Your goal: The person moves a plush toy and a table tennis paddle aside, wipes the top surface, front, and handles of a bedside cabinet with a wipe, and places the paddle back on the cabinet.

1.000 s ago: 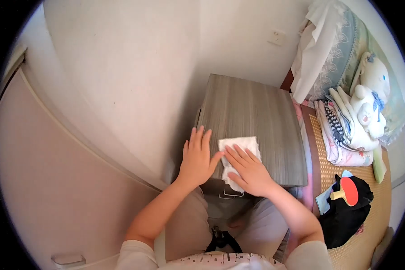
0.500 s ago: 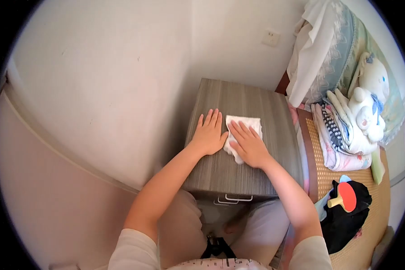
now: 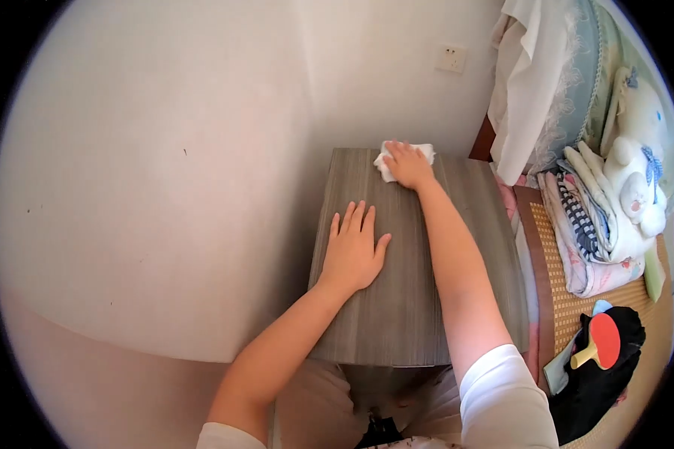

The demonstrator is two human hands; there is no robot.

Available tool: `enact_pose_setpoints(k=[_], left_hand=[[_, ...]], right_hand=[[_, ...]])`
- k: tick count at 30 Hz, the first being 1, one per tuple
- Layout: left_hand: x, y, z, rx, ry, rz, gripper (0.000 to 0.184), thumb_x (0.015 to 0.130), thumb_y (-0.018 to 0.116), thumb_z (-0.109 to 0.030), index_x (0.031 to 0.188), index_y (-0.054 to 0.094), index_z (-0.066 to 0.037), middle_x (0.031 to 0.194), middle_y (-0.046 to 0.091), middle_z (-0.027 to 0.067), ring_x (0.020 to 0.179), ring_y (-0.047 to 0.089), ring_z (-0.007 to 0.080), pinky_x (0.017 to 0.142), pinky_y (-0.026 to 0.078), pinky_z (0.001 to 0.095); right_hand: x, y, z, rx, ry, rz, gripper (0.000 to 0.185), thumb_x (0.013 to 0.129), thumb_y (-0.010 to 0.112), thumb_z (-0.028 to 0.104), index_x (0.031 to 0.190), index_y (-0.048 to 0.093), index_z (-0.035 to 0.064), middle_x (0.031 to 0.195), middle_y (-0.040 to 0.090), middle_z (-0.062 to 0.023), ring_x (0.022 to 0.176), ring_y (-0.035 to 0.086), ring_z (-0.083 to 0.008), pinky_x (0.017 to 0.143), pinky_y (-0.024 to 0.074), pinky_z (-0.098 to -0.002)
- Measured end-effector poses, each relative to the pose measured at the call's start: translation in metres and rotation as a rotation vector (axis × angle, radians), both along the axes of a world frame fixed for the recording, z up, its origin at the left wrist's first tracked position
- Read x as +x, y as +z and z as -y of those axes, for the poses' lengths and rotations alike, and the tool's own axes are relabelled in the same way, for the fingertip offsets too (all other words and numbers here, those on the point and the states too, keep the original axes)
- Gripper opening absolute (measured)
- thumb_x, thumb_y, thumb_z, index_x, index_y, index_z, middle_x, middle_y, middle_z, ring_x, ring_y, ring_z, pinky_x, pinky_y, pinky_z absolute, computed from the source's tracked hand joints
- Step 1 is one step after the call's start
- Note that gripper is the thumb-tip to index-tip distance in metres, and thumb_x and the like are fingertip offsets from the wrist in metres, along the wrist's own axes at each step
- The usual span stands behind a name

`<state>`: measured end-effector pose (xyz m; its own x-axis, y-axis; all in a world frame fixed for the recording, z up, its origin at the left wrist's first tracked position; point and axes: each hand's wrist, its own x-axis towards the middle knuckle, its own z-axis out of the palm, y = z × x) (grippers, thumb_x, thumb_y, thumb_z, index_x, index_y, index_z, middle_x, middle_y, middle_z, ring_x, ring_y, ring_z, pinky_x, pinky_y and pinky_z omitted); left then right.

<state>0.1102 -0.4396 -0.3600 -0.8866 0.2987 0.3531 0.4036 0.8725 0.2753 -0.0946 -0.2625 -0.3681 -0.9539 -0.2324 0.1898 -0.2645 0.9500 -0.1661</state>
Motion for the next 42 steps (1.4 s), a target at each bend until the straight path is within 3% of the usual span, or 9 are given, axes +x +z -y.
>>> enact_pose_setpoints(k=[2,7,16,21,24,28,33,36,42], left_hand=[[-0.001,-0.001,0.001,0.013,-0.001,0.002,0.059,0.099,0.046,-0.036,0.142,0.040,0.004,0.150,0.036,0.0218,0.143,0.029,0.0347,0.118,0.020,0.0498],[-0.003,-0.003,0.000,0.051,0.009,-0.043,0.054,0.100,0.046,-0.034,0.140,0.044,0.001,0.148,0.040,0.0205,0.141,0.032,0.0344,0.116,0.023,0.0506],[-0.005,-0.009,0.001,0.085,0.021,-0.092,0.049,0.098,0.049,-0.032,0.136,0.049,0.000,0.145,0.045,0.0194,0.138,0.037,0.0334,0.115,0.026,0.0496],[0.000,-0.011,0.003,0.071,0.009,-0.081,0.050,0.097,0.052,-0.030,0.136,0.048,0.001,0.145,0.044,0.0199,0.140,0.036,0.0332,0.115,0.026,0.0502],[0.003,-0.008,0.001,0.035,0.024,-0.059,0.051,0.097,0.052,-0.031,0.137,0.047,0.000,0.147,0.042,0.0206,0.140,0.035,0.0338,0.116,0.026,0.0499],[0.001,-0.007,-0.003,-0.029,0.052,-0.039,0.058,0.098,0.050,-0.037,0.142,0.042,0.000,0.151,0.035,0.0240,0.143,0.030,0.0347,0.117,0.022,0.0506],[0.001,-0.005,-0.001,-0.071,0.036,-0.018,0.068,0.096,0.050,-0.045,0.145,0.038,0.000,0.153,0.030,0.0260,0.145,0.023,0.0379,0.118,0.018,0.0511],[0.002,0.000,-0.001,-0.067,0.008,-0.005,0.071,0.095,0.051,-0.047,0.146,0.037,-0.001,0.153,0.029,0.0263,0.146,0.021,0.0397,0.118,0.017,0.0512],[-0.001,0.006,-0.001,-0.054,0.024,0.016,0.071,0.094,0.052,-0.048,0.146,0.037,-0.002,0.152,0.030,0.0261,0.145,0.023,0.0399,0.118,0.016,0.0512]], right_hand=[[-0.007,-0.001,-0.019,0.038,-0.084,0.014,0.059,0.101,0.028,0.047,0.151,0.032,0.0164,0.159,0.029,-0.0018,0.146,0.025,-0.0257,0.119,0.0191,-0.0464],[0.036,-0.005,-0.037,0.083,0.021,-0.010,0.057,0.102,0.031,0.042,0.153,0.028,0.0156,0.160,0.025,-0.0076,0.146,0.024,-0.0311,0.117,0.0219,-0.0504],[0.290,0.025,-0.027,0.052,0.467,0.070,0.061,0.101,0.039,0.038,0.154,0.024,0.0101,0.161,0.021,-0.0125,0.148,0.018,-0.0317,0.119,0.0148,-0.0492],[0.396,0.057,-0.060,-0.075,0.430,0.214,0.063,0.096,0.051,0.036,0.152,0.032,0.0131,0.157,0.030,-0.0104,0.147,0.023,-0.0317,0.119,0.0163,-0.0485],[0.417,0.058,-0.088,-0.020,0.320,0.263,0.063,0.096,0.051,0.037,0.153,0.031,0.0158,0.158,0.028,-0.0097,0.148,0.021,-0.0307,0.118,0.0161,-0.0482],[0.381,0.051,-0.085,0.015,0.337,0.226,0.061,0.100,0.044,0.039,0.154,0.028,0.0171,0.160,0.023,-0.0105,0.149,0.019,-0.0302,0.119,0.0147,-0.0485],[0.237,0.015,-0.077,0.052,0.230,0.009,0.060,0.102,0.037,0.044,0.155,0.025,0.0188,0.162,0.019,-0.0094,0.148,0.019,-0.0299,0.119,0.0148,-0.0503],[0.144,0.002,-0.078,0.062,0.140,-0.020,0.060,0.102,0.034,0.047,0.154,0.026,0.0195,0.161,0.022,-0.0077,0.147,0.023,-0.0295,0.117,0.0192,-0.0515],[0.029,-0.003,-0.075,0.069,-0.107,0.036,0.063,0.100,0.029,0.055,0.154,0.027,0.0216,0.161,0.021,-0.0062,0.148,0.022,-0.0288,0.118,0.0176,-0.0531]])
